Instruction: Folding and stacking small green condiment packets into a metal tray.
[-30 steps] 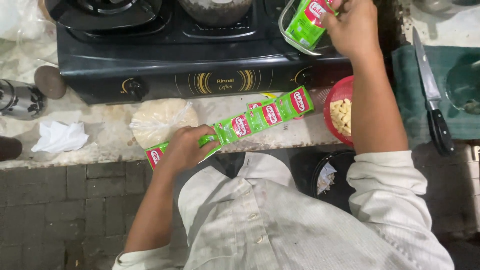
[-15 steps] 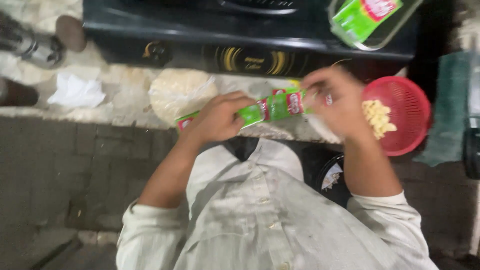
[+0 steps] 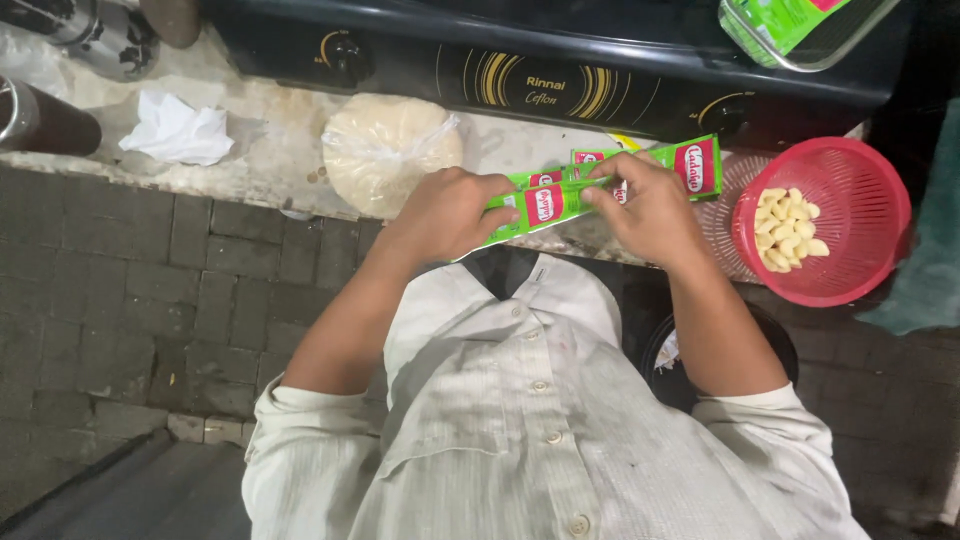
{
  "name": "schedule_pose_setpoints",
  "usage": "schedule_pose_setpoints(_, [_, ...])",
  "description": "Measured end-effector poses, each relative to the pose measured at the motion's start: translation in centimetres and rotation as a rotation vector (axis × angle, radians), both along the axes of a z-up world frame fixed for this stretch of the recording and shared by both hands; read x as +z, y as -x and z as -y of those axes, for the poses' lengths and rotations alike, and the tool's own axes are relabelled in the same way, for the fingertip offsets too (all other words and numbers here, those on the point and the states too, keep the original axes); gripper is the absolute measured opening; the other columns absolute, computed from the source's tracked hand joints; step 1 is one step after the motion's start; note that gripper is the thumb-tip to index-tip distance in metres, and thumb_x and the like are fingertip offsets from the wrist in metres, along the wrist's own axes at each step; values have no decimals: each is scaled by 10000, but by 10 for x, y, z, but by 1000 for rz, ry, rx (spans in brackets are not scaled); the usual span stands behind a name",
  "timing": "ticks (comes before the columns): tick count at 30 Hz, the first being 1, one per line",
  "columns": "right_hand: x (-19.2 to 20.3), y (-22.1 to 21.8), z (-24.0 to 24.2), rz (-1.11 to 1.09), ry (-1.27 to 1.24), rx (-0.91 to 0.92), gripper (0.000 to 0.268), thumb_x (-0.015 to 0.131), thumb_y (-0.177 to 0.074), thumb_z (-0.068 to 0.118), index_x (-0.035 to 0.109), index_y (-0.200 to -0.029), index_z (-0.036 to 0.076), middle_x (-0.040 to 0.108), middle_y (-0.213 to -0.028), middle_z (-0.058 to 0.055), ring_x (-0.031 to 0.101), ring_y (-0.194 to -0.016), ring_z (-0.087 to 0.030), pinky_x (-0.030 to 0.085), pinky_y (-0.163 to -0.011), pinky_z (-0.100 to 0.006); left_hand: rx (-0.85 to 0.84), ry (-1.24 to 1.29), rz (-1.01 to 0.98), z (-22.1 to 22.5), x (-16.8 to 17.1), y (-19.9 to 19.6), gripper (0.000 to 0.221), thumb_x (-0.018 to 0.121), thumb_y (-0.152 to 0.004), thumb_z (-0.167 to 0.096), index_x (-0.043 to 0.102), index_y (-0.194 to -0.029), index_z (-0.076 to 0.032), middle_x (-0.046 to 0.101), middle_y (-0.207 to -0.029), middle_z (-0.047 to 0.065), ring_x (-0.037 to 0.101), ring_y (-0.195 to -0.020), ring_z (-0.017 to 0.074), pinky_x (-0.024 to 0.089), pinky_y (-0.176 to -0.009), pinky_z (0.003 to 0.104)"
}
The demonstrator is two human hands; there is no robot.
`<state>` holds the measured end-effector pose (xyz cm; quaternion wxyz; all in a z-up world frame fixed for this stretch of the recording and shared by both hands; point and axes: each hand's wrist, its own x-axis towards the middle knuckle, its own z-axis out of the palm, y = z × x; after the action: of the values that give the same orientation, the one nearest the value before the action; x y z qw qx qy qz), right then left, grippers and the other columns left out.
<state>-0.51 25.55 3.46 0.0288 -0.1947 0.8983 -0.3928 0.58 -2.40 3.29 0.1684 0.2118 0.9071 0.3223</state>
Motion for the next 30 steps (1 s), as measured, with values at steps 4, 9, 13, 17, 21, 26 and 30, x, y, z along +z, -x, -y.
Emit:
schedule_pose_setpoints(4, [44,-9,24,-172,-226,194,592,808,-818,242,580,-1336,67,602,-1264,-168,549,-1189,-352,437,-907,-483,-82,-79,-1,-6,19,-2,233,587,-935,-371,675,-999,-164,679,-697,142,688,-759,434,544,-757,515])
schedule_pose_setpoints(9, [58,-9,38,-36,-373,410,288,693,-921,340,710,-1084,104,737,-916,-104,687,-915,-261,405,-904,-416,-158,-210,-69,-10,20,-4,190,589,-953,-323,710,-947,-177,634,-601,123,670,-675,399,545,-711,476])
schedule_pose_setpoints(13, [56,-9,37,82,-301,479,246,691,-919,275,732,-1057,76,744,-872,-166,706,-864,-342,438,-852,-457,-155,-247,-50,-12,17,-7,181,575,-951,-293,715,-890,-197,581,-514,76,643,-556,331,539,-669,433])
schedule_pose_setpoints(17, [42,-4,35,232,-98,477,189,646,-955,196,756,-1023,59,683,-668,-147,656,-599,-281,487,-669,-392,-184,-381,-20,-12,16,-5,208,569,-955,-235,690,-805,-158,518,-472,58,552,-461,266,494,-591,374])
schedule_pose_setpoints(21, [17,-1,31,252,141,440,166,652,-956,174,770,-1023,78,639,-593,-99,583,-487,-218,469,-549,-341,-150,-529,66,-16,4,2,207,580,-948,-215,725,-807,-172,492,-449,30,499,-429,193,475,-549,331])
schedule_pose_setpoints(26, [-2,-2,26,278,238,417,147,655,-951,136,774,-1000,66,637,-585,-93,552,-463,-185,461,-522,-309,-142,-654,136,-19,-1,3,203,566,-949,-144,757,-889,-112,500,-458,23,454,-418,141,447,-543,283])
schedule_pose_setpoints(30, [-2,-1,26,309,260,414,141,656,-944,100,770,-1014,55,647,-592,-110,528,-443,-174,452,-503,-300,-114,-714,196,-18,0,1,188,585,-945,-113,765,-907,-77,481,-450,23,418,-389,129,420,-515,267])
